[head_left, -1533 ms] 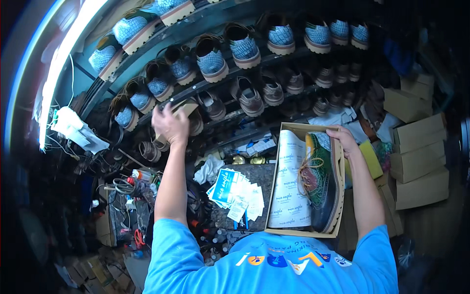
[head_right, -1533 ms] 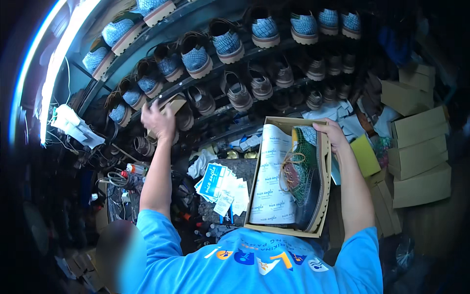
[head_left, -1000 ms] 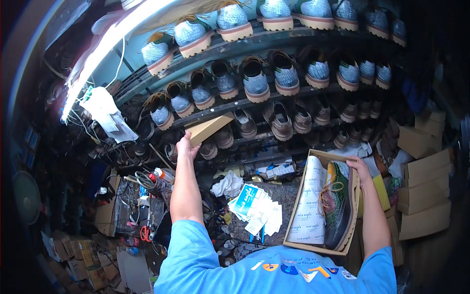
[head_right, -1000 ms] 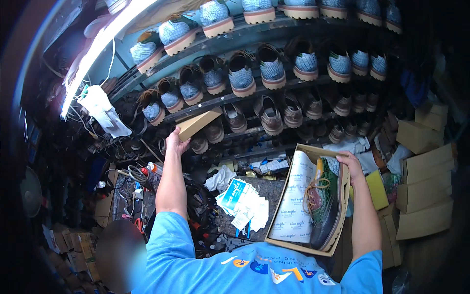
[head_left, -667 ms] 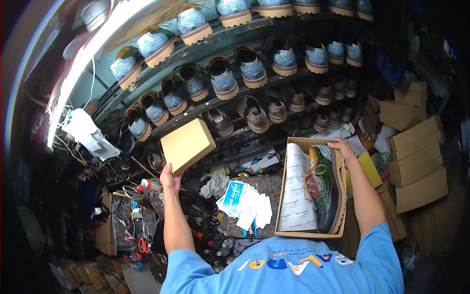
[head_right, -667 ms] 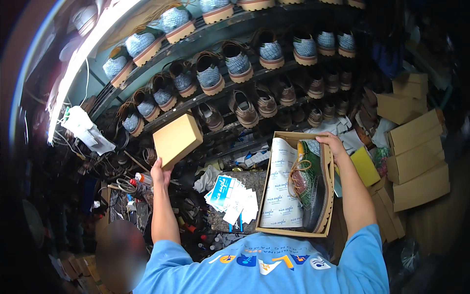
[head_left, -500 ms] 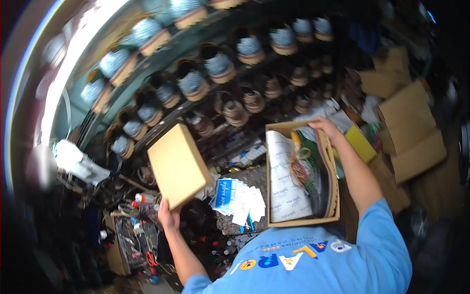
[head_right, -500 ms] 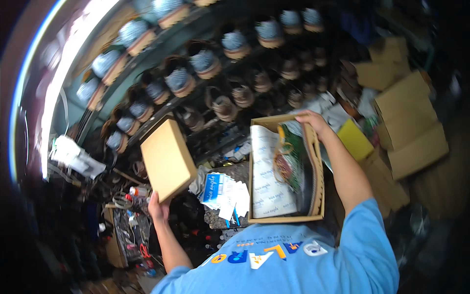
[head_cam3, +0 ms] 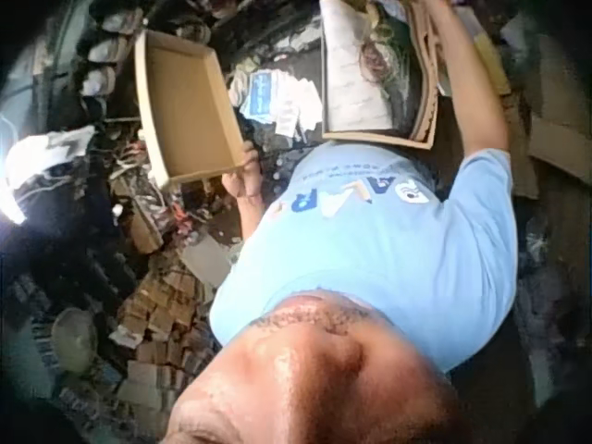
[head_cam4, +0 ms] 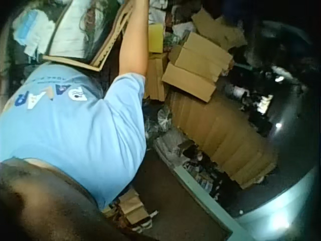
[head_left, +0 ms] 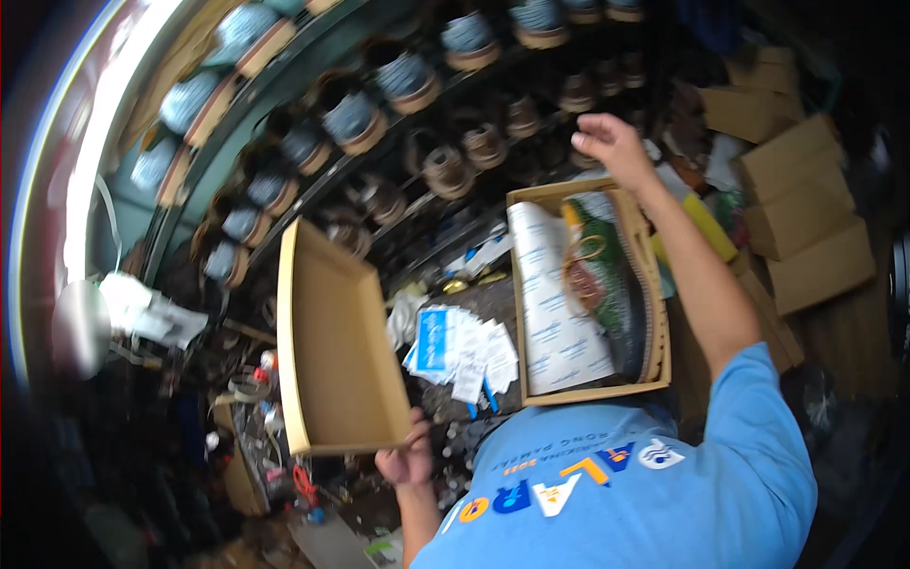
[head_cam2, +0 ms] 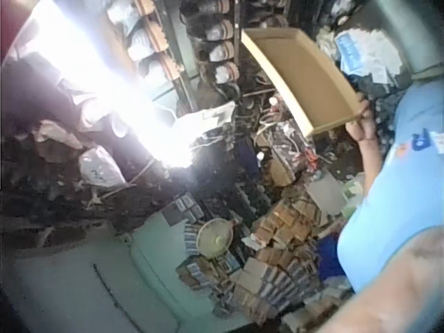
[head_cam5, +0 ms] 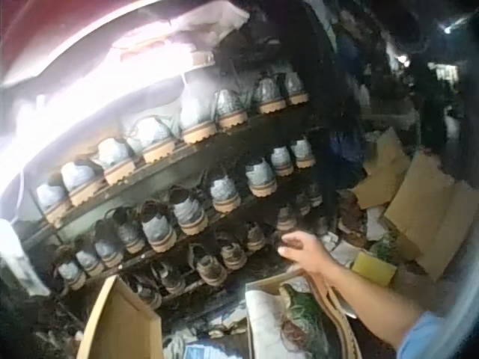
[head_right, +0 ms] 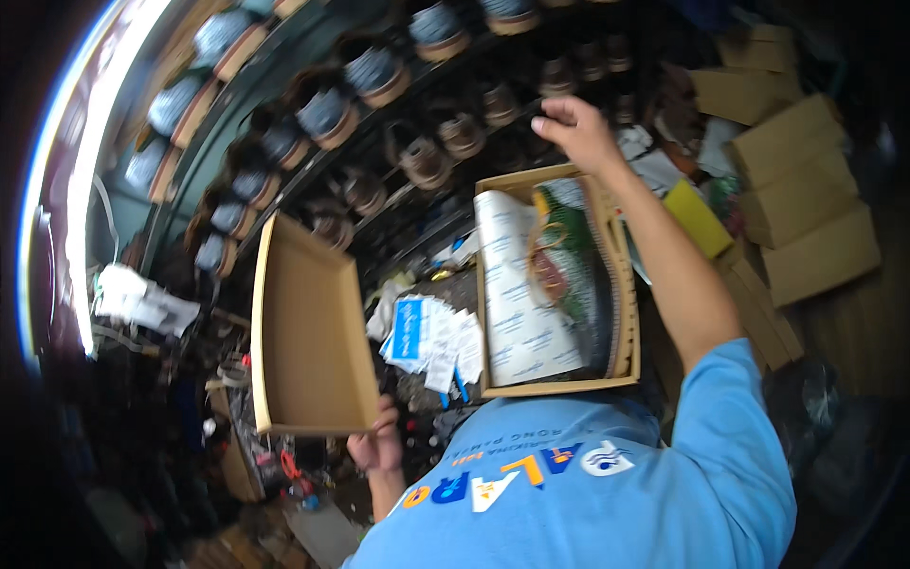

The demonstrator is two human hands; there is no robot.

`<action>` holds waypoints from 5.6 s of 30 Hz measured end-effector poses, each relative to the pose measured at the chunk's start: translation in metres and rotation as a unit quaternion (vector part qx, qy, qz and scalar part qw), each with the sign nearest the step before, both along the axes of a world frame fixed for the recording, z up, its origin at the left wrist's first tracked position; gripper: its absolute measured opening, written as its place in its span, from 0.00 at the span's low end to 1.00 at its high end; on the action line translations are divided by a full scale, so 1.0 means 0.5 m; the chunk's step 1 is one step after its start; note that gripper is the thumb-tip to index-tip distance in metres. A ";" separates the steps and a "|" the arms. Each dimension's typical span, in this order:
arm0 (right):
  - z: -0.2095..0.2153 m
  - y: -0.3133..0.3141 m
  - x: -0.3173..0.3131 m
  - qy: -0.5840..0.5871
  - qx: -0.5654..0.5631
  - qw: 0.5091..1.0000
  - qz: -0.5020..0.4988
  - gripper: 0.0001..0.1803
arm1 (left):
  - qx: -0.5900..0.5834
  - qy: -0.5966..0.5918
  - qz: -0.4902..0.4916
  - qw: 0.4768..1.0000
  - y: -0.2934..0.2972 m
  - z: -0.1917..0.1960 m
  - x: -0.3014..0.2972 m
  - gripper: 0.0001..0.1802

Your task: Preparing shoe labels, inspecting the manufactured shoe, wrapping it in paper, and boxing it up.

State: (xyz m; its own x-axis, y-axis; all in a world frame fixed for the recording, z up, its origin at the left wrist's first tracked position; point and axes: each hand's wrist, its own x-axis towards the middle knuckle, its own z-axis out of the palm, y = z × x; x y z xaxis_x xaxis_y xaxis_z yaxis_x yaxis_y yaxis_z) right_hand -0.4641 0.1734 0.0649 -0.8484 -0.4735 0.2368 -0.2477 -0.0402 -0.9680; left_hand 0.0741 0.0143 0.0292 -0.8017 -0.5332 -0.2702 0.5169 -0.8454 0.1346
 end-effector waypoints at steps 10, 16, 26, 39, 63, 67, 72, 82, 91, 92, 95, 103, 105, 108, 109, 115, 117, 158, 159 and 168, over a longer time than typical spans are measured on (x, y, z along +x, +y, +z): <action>0.013 -0.408 0.467 -0.481 -0.348 0.786 0.171 0.23 | -0.308 -0.327 0.017 0.893 0.065 0.028 -0.174 0.19; 0.007 -0.409 0.554 -0.330 -0.171 0.849 0.375 0.19 | -0.291 -0.285 -0.030 0.913 0.000 0.108 -0.144 0.32; 0.073 -0.241 0.256 -0.070 -0.040 0.973 0.217 0.10 | -0.256 -0.082 -0.091 0.959 -0.122 0.035 -0.137 0.28; -0.063 0.164 0.100 -0.371 -0.002 0.928 0.037 0.34 | -0.579 -0.317 -0.289 0.694 0.032 0.077 -0.579 0.28; -0.021 0.241 0.275 -0.475 -0.097 0.870 0.091 0.31 | -0.283 -0.324 -0.318 0.845 0.110 0.090 -0.511 0.27; 0.044 0.194 0.253 -0.458 -0.089 0.882 0.059 0.27 | -0.310 -0.315 -0.269 0.856 0.074 0.166 -0.540 0.27; 0.162 0.136 0.331 -0.343 -0.171 0.917 0.113 0.27 | -0.406 -0.235 -0.192 0.862 0.027 0.264 -0.415 0.42; 0.344 -0.046 0.541 0.124 -0.188 0.841 0.491 0.74 | -0.447 0.060 0.101 0.887 -0.155 0.360 0.010 0.18; 0.400 -0.289 0.631 0.406 -0.175 0.755 0.484 0.69 | -0.507 0.024 0.147 0.849 -0.321 0.490 0.172 0.25; 0.411 -0.307 0.655 0.412 -0.198 0.732 0.505 0.69 | -0.496 -0.060 0.183 0.847 -0.294 0.529 0.221 0.24; 0.423 -0.361 0.646 0.195 -0.172 0.772 0.579 0.72 | -0.461 -0.151 0.194 0.853 -0.384 0.558 0.193 0.20; 0.573 -0.494 0.716 -0.189 -0.124 0.813 0.536 0.46 | -0.491 -0.123 0.158 0.848 -0.472 0.611 0.222 0.25; 0.590 -0.518 0.707 -0.183 -0.101 0.779 0.592 0.49 | -0.508 -0.167 0.168 0.828 -0.471 0.622 0.220 0.30; 0.607 -0.542 0.698 -0.191 -0.088 0.792 0.573 0.47 | -0.544 -0.180 0.134 0.809 -0.473 0.643 0.224 0.32; 0.606 -0.555 0.695 -0.184 -0.101 0.787 0.580 0.47 | -0.520 -0.181 0.162 0.819 -0.473 0.646 0.215 0.31; 0.652 -0.580 0.710 -0.175 -0.043 0.834 0.521 0.40 | -0.538 -0.139 0.154 0.817 -0.458 0.689 0.197 0.30; 0.657 -0.585 0.714 -0.174 -0.042 0.830 0.528 0.41 | -0.570 -0.152 0.260 0.764 -0.480 0.704 0.213 0.27; 0.649 -0.844 0.641 -0.266 -0.079 0.857 0.434 0.35 | -0.542 -0.160 0.343 0.750 -0.695 0.679 0.129 0.25; 0.640 -0.859 0.639 -0.262 -0.063 0.850 0.452 0.43 | -0.592 -0.169 0.374 0.694 -0.669 0.681 0.122 0.26; 0.658 -0.807 0.637 -0.190 -0.093 0.853 0.477 0.37 | -0.740 -0.552 0.288 -0.256 -0.464 0.644 0.008 0.70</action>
State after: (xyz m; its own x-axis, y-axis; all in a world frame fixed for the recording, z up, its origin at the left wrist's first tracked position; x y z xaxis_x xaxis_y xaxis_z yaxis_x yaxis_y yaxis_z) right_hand -0.1454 -0.2300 0.3940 -0.1296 -0.9755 0.1776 0.3141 -0.2102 -0.9258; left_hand 0.0781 -0.2174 0.3514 -0.6561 -0.2093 0.7251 -0.7171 0.4724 -0.5125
